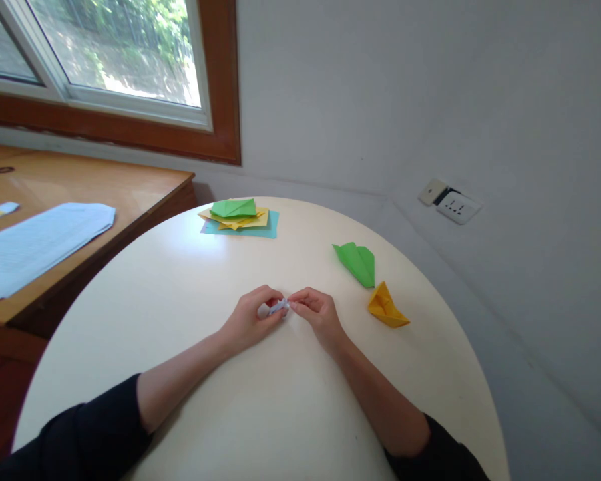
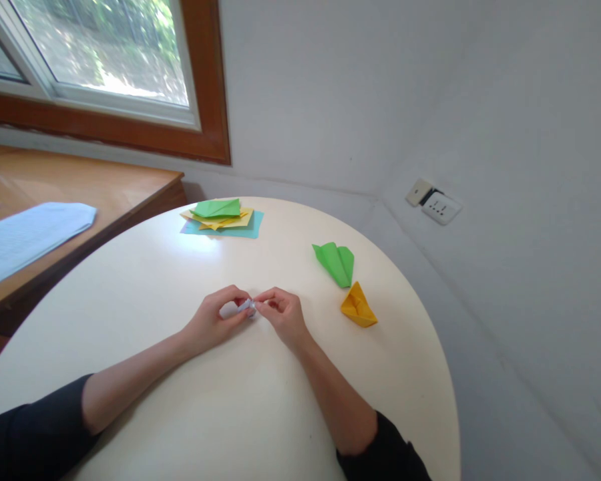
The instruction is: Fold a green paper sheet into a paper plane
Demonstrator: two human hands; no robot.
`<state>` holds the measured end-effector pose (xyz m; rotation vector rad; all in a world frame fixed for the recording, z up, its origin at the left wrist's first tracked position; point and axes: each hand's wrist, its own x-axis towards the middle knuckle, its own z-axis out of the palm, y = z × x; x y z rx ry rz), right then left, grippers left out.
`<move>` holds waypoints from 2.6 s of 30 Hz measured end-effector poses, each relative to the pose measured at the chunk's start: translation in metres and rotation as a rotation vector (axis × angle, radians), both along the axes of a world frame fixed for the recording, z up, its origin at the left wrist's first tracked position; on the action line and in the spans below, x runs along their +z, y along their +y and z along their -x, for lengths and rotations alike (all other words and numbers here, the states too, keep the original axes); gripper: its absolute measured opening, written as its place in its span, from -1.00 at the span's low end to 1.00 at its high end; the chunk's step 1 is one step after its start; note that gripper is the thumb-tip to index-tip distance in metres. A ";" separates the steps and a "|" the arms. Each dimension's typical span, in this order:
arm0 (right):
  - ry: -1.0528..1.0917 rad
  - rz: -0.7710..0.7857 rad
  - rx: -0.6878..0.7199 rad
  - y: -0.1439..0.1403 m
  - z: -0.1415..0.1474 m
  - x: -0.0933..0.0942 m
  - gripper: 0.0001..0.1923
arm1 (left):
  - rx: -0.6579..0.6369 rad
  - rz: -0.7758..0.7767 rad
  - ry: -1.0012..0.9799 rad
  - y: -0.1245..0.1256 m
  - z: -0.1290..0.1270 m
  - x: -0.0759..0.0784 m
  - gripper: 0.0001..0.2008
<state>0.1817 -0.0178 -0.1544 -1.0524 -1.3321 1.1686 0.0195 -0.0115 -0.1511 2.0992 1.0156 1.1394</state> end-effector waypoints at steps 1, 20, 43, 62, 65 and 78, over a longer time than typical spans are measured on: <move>0.000 -0.001 0.000 0.000 0.000 0.000 -0.86 | 0.001 0.001 -0.002 0.000 0.000 0.000 -0.94; -0.039 -0.016 0.016 0.000 0.001 -0.003 -0.78 | -0.007 -0.014 -0.018 -0.002 0.000 0.006 -0.90; 0.019 -0.083 -0.160 0.001 0.000 0.002 -0.87 | -0.014 0.037 -0.137 0.007 0.001 -0.002 -0.72; -0.019 -0.172 0.085 -0.004 0.000 0.004 -0.85 | 0.098 -0.243 -0.024 -0.005 0.002 0.003 -0.83; -0.007 -0.155 0.115 -0.005 0.000 0.006 -0.85 | 0.107 -0.264 -0.009 -0.005 0.002 0.003 -0.81; -0.057 -0.166 -0.002 -0.005 0.004 0.004 -0.88 | 0.165 -0.336 -0.001 -0.004 0.001 0.003 -0.89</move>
